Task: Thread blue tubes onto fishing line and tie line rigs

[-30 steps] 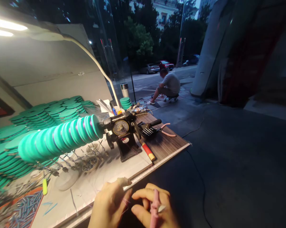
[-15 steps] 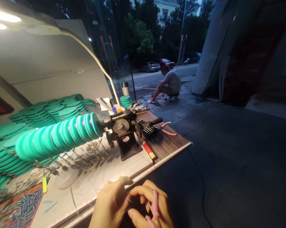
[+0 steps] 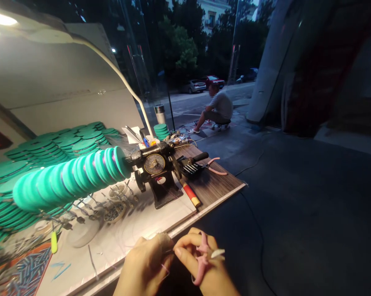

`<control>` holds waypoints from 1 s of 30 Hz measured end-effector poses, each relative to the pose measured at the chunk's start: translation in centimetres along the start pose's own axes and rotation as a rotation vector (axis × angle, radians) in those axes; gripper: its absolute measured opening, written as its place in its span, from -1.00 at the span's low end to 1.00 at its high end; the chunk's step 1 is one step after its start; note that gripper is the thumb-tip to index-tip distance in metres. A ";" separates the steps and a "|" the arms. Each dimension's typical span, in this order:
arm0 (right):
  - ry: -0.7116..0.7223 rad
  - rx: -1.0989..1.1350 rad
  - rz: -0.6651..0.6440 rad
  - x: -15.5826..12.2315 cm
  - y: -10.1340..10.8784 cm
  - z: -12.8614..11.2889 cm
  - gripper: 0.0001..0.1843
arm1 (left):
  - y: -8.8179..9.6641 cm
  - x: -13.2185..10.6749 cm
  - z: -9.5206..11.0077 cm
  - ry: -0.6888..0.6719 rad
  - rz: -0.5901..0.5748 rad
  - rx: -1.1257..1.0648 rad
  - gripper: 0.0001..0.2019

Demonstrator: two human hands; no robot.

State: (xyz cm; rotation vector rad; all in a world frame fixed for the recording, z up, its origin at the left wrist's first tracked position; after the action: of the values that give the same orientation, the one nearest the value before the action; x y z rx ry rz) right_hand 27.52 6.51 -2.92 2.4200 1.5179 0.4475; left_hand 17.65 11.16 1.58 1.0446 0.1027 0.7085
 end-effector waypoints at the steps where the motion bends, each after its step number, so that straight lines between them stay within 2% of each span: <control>1: -0.016 -0.027 -0.001 0.0 0.1 0.3 -0.78 | 0.0 0.1 0.1 0.000 -0.011 -0.019 -0.91; 4: -0.043 -0.081 -0.001 0.0 0.1 0.6 -0.78 | 0.1 0.2 0.4 -0.010 -0.033 -0.029 -0.95; 10: -0.007 -0.032 0.047 0.7 -0.3 0.3 -0.77 | 0.3 0.4 0.7 -0.070 0.046 0.151 -0.78; 12: 0.007 0.011 0.121 0.8 0.3 0.4 -0.82 | 0.1 0.7 0.5 -0.099 0.081 0.281 -0.74; 15: 0.030 0.013 0.329 0.1 2.3 0.6 -0.88 | -0.1 1.1 0.6 -0.161 0.145 0.473 -0.71; 17: 0.047 -0.010 0.378 -0.6 2.6 0.6 -0.89 | -0.4 1.4 0.8 -0.194 0.160 0.531 -0.70; 25: 0.097 -0.075 0.112 -1.5 -0.8 -0.5 -0.86 | -1.5 2.2 0.8 -0.122 0.059 0.539 -0.84; 30: 0.192 -0.330 0.093 -1.6 -2.3 -0.9 -0.79 | -1.3 2.7 1.2 -0.125 0.050 0.558 -0.84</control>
State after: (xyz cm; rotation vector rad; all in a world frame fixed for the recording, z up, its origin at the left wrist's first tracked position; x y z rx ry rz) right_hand 24.58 6.06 -3.13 2.2433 1.2825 0.8968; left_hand 20.88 11.45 1.80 1.6276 0.1726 0.6725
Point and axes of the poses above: each hand's wrist, its own x-axis towards the middle knuckle, its own y-axis out of the back of the hand, z = x × y, the point moved 10 cm from there along x, towards the middle knuckle, and after that the axes turned 3 degrees about -x, right-handed, at the moved point
